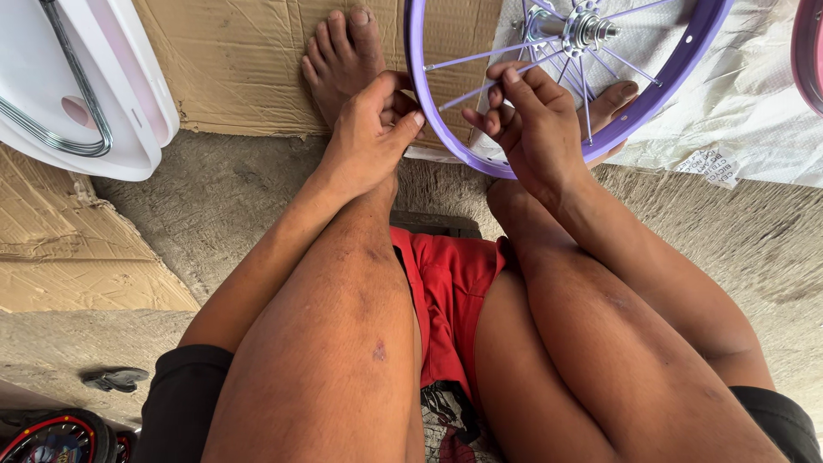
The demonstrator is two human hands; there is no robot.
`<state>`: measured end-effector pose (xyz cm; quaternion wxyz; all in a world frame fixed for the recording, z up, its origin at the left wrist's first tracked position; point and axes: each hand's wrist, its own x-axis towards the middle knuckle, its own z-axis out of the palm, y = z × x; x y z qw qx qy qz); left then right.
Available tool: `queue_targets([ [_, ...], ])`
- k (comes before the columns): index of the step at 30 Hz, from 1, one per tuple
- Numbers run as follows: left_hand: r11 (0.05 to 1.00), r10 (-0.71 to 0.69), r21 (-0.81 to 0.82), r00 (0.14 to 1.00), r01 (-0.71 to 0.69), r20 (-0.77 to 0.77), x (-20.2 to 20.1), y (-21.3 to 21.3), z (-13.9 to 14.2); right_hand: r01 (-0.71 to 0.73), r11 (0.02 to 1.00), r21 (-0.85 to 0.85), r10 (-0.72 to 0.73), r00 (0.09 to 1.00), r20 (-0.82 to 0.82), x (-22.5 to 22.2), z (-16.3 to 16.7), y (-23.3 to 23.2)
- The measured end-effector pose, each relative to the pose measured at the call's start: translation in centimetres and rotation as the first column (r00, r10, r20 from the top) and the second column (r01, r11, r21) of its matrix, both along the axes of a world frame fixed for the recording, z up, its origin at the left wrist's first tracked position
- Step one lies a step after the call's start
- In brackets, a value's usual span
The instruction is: The person inserts and adjusts spokes into a purple bicycle wheel rim, securing them into the hub. The person works by hand, rotating the wheel and aligning each spoke into the rim holes.
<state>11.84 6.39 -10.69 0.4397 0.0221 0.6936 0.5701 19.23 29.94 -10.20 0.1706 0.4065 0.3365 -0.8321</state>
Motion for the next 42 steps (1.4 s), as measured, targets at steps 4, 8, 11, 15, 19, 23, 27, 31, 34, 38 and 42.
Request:
queue_targets([
  [4, 0.999, 0.032, 0.012, 0.995, -0.033, 0.099, 0.1, -0.5, 0.3, -0.27, 0.948, 0.171, 0.269, 0.963, 0.029, 0.4, 0.9, 1.1],
  [8, 0.999, 0.022, 0.022, 0.99, -0.026, 0.138, 0.4, -0.3, 0.4, -0.464, 0.848, 0.256, 0.472, 0.881, 0.029, 0.4, 1.5, 1.8],
  [11, 0.998, 0.053, 0.043, 0.998, -0.052, -0.021, 0.0, 0.1, 0.3, -0.408, 0.873, 0.265, 0.424, 0.906, -0.001, 0.1, 1.6, 1.6],
  [15, 0.958, 0.233, 0.19, 0.969, -0.213, -0.087, -1.4, 0.7, -0.4, -0.343, 0.906, 0.248, 0.362, 0.931, -0.035, -0.9, 1.4, 1.1],
  [19, 0.954, 0.287, 0.136, 0.946, -0.268, -0.149, -1.8, 0.9, -0.9, -0.28, 0.934, 0.22, 0.301, 0.951, -0.068, -2.0, 0.9, 0.5],
  [23, 0.979, 0.199, 0.002, 0.964, -0.202, -0.174, -0.3, 0.3, -1.2, -0.284, 0.934, 0.219, 0.308, 0.947, -0.087, -2.1, 0.3, 0.5],
  [27, 0.994, 0.1, -0.03, 0.978, -0.108, -0.184, 0.7, 0.0, -1.0, -0.291, 0.896, 0.336, 0.331, 0.941, -0.068, -1.6, -0.2, 0.3],
  [31, 0.998, -0.028, -0.055, 0.933, 0.009, -0.36, 0.2, 0.2, -0.4, -0.289, 0.89, 0.354, 0.334, 0.94, -0.072, -1.3, -0.3, 0.1],
  [34, 0.99, -0.138, -0.077, 0.9, 0.116, -0.413, -0.3, 0.3, 0.3, -0.284, 0.895, 0.343, 0.33, 0.94, -0.084, -1.3, -0.4, 0.2],
  [38, 0.981, -0.17, -0.13, 0.953, 0.141, -0.251, -0.1, 0.3, 0.5, -0.298, 0.887, 0.351, 0.355, 0.929, -0.107, -1.0, -0.4, 0.5],
  [42, 0.996, -0.042, -0.075, 0.998, 0.046, 0.05, 0.7, 0.2, 0.1, -0.312, 0.885, 0.346, 0.365, 0.926, -0.097, -1.0, -0.7, 0.7],
])
